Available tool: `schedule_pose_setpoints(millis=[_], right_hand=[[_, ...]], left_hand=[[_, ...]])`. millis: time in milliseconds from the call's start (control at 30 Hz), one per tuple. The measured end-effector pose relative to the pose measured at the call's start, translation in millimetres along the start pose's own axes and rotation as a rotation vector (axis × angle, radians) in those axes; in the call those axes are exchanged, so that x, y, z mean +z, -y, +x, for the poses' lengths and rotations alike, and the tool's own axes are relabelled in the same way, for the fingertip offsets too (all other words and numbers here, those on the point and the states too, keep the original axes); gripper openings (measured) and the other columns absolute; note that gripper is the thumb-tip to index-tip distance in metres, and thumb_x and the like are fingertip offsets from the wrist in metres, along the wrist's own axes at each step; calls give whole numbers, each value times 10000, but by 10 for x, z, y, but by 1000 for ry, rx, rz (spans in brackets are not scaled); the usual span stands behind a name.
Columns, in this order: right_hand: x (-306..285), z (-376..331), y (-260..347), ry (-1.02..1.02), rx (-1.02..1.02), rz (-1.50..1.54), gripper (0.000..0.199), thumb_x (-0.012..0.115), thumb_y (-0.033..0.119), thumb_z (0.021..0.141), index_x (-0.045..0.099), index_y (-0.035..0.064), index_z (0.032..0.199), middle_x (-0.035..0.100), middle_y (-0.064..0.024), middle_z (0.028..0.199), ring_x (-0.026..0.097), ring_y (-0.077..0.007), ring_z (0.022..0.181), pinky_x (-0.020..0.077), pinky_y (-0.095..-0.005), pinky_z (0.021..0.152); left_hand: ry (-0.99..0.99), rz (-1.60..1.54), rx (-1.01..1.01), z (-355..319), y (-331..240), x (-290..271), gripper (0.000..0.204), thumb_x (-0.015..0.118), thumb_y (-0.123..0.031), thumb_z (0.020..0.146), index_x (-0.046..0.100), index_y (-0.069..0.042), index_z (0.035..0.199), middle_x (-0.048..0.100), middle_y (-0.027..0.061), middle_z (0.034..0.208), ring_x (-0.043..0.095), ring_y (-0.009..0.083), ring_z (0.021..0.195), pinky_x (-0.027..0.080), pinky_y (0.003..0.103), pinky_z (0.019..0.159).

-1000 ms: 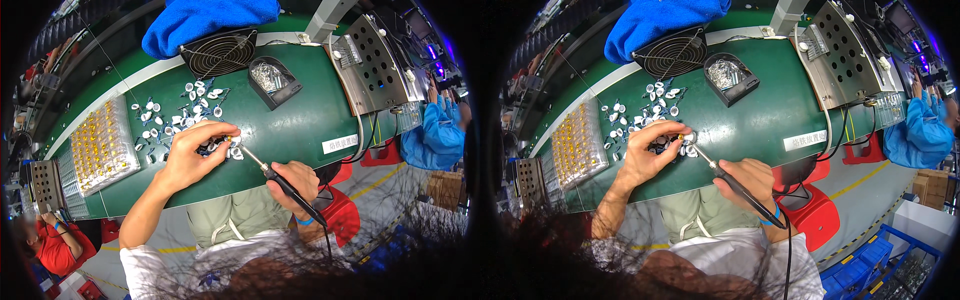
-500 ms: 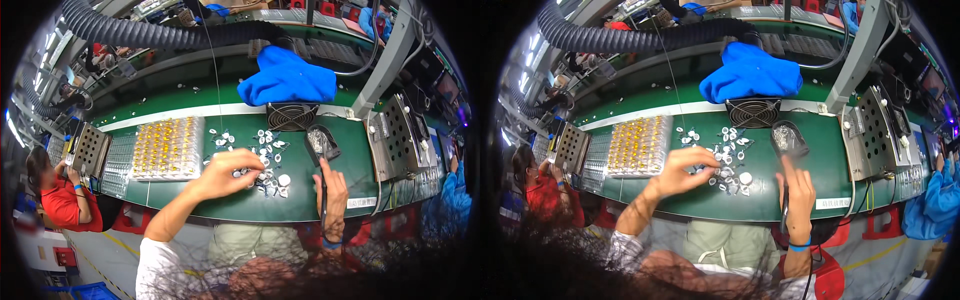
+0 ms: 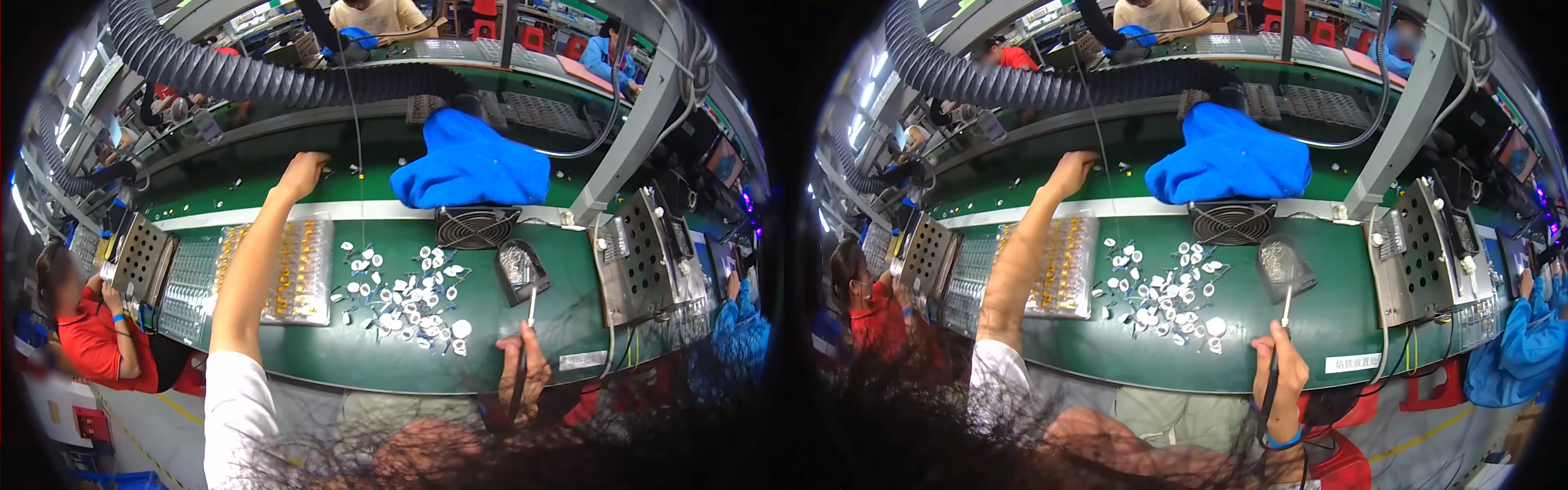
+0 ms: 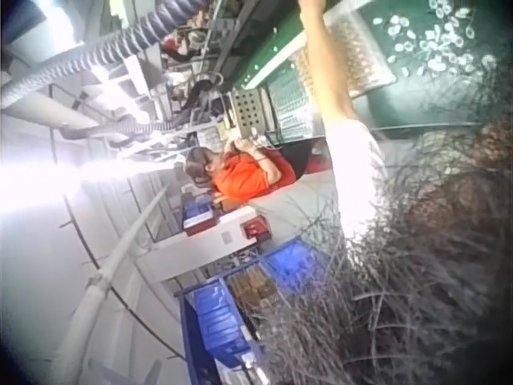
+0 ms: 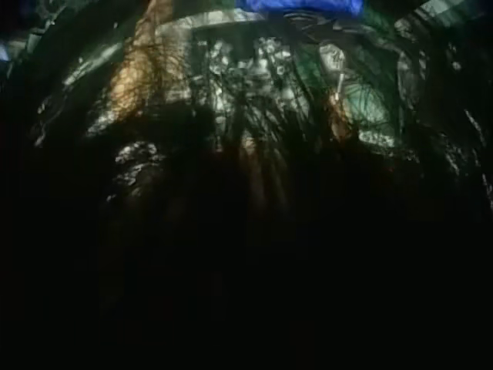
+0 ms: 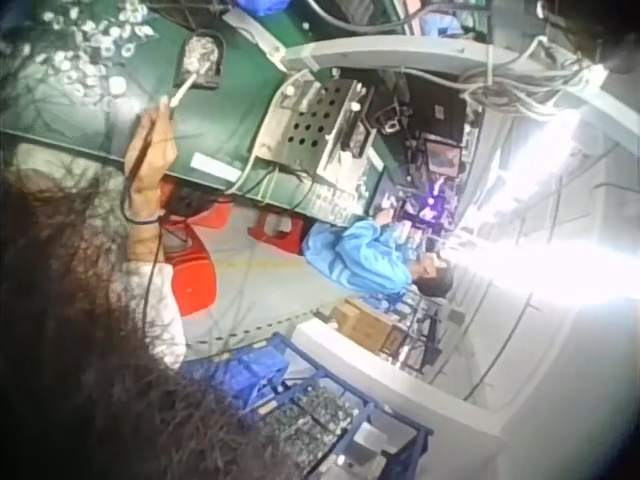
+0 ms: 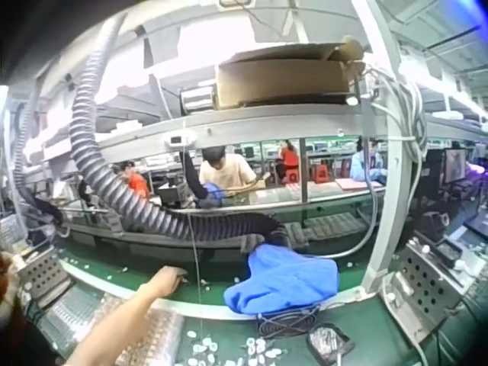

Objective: Soldering small electronic components onto circuit boards at a factory workbench.

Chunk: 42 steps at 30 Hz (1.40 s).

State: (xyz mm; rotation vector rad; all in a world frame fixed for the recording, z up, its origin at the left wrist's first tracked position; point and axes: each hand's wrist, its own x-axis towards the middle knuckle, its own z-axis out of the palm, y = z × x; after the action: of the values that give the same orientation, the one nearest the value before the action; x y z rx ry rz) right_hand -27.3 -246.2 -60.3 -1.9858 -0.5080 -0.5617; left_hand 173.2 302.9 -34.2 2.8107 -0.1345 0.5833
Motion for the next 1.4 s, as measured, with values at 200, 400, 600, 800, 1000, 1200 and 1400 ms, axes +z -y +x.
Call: schedule_pose_setpoints(millis=[200, 400, 600, 800, 1000, 1200, 1400], right_hand=[[30, -150, -149, -84, -103, 58, 399, 661, -18, 954, 586, -76, 1342, 712, -164, 802, 718, -289, 696, 576, -370, 696], [-15, -77, -99, -55, -139, 51, 416, 658, -47, 936, 586, -64, 1345, 715, -162, 810, 717, -297, 697, 579, -382, 688], [-30, 4, -51, -41, -218, 6, 366, 595, 112, 1050, 558, -29, 1386, 750, -120, 864, 717, -268, 752, 569, -414, 755], [-11, -53, -89, -48, -168, 29, 357, 589, 121, 1057, 556, -31, 1379, 751, -120, 860, 719, -266, 757, 568, -391, 751], [-35, -85, -86, -33, -161, 21, 368, 581, 151, 1061, 553, -51, 1367, 748, -125, 849, 718, -284, 759, 568, -393, 758], [-54, -60, -92, -60, -233, 42, 399, 655, -23, 956, 570, -61, 1344, 737, -148, 824, 703, -266, 660, 567, -358, 632], [-86, -173, -35, -12, -202, 35, 370, 606, 102, 1034, 546, -35, 1372, 756, -158, 887, 723, -297, 741, 579, -406, 727]], left_hand=[[193, 309, -89, 108, -278, 148, 154, 658, -47, 840, 782, -40, 931, 750, 201, 927, 718, 408, 923, 582, 483, 848], [-123, -329, -177, -248, -533, -336, 173, 686, 43, 796, 755, 14, 951, 746, 91, 806, 714, 125, 735, 570, 271, 706], [-101, -281, -199, -498, -876, -632, 281, 668, 34, 869, 740, 35, 1141, 750, 98, 868, 725, 131, 770, 575, 271, 752], [253, -115, -3, -395, -1315, -610, 219, 718, -68, 908, 751, 23, 1104, 773, 174, 1056, 757, 315, 975, 585, 382, 895], [334, 194, 117, -753, -1818, -551, 209, 759, -140, 854, 786, -68, 1048, 753, 206, 943, 726, 365, 958, 568, 456, 896], [32, 16, 275, -768, -1825, -497, 194, 713, -36, 792, 749, -9, 980, 712, 170, 888, 671, 345, 900, 550, 443, 809], [-108, -799, -192, -1292, -1967, -781, 189, 697, 6, 944, 718, 22, 1132, 715, 54, 1004, 681, 113, 891, 560, 261, 789]])
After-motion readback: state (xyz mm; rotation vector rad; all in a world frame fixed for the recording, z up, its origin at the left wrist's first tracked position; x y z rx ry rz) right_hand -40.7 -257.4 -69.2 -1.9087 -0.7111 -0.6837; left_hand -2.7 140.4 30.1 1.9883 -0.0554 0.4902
